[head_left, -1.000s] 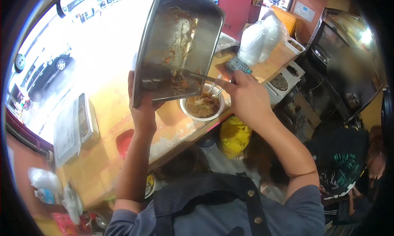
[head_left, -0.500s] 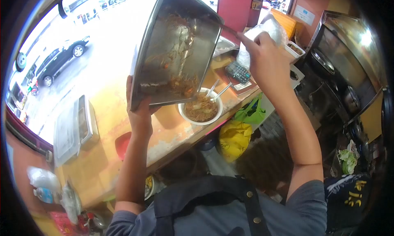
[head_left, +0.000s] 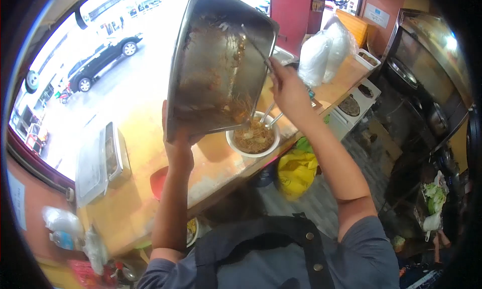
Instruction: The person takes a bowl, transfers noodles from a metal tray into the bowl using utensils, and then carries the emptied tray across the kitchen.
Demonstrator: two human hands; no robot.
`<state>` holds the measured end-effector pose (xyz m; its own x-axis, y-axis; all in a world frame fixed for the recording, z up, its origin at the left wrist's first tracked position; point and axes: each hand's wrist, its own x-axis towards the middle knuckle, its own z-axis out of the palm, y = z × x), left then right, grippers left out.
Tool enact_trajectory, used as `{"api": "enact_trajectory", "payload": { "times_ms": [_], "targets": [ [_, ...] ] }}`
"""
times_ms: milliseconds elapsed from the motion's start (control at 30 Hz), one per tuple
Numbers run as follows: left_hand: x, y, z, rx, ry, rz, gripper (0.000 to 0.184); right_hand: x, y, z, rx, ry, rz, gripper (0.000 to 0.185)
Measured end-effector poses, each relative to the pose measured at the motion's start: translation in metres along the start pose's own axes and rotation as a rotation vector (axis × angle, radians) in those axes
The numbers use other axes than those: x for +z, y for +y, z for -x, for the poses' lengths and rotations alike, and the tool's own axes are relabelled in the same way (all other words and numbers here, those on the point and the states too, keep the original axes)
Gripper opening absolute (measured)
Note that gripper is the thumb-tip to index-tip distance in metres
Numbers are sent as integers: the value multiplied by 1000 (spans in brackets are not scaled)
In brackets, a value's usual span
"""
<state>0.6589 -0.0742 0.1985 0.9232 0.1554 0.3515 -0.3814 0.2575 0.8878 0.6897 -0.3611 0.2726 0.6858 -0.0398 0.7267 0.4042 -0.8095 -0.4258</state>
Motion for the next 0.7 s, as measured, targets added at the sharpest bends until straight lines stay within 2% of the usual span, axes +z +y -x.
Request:
{"api": "enact_trajectory", "payload": {
  "times_ms": [33, 133, 233, 333, 433, 533, 633, 700],
  "targets": [
    [-3, -3, -3, 20, -10, -9, 80, 0, -3, 8, -78, -5, -97, 40],
    [4, 10, 2, -62, 0, -1, 81, -9, -7, 13, -23, -105, -166, 40],
    [8, 13, 2, -56, -23, -36, 77, -9, -8, -12, 17, 15, -148, 40],
    [5, 15, -3, -61, -92, -65, 73, 4, -5, -9, -172, 45, -183, 39],
    [12, 20, 0, -70, 39, 96, 50, -17, 3, 15, -220, -202, -92, 41],
    [5, 14, -1, -101, 12, 16, 68, -26, 15, 6, -186, -93, -52, 42],
    [8, 13, 0, -22, -1, 23, 62, -22, 5, -15, -266, -10, -105, 43],
    [11, 15, -1, -53, -3, 16, 61, -23, -5, -13, -277, -82, -65, 41]
  ]
}}
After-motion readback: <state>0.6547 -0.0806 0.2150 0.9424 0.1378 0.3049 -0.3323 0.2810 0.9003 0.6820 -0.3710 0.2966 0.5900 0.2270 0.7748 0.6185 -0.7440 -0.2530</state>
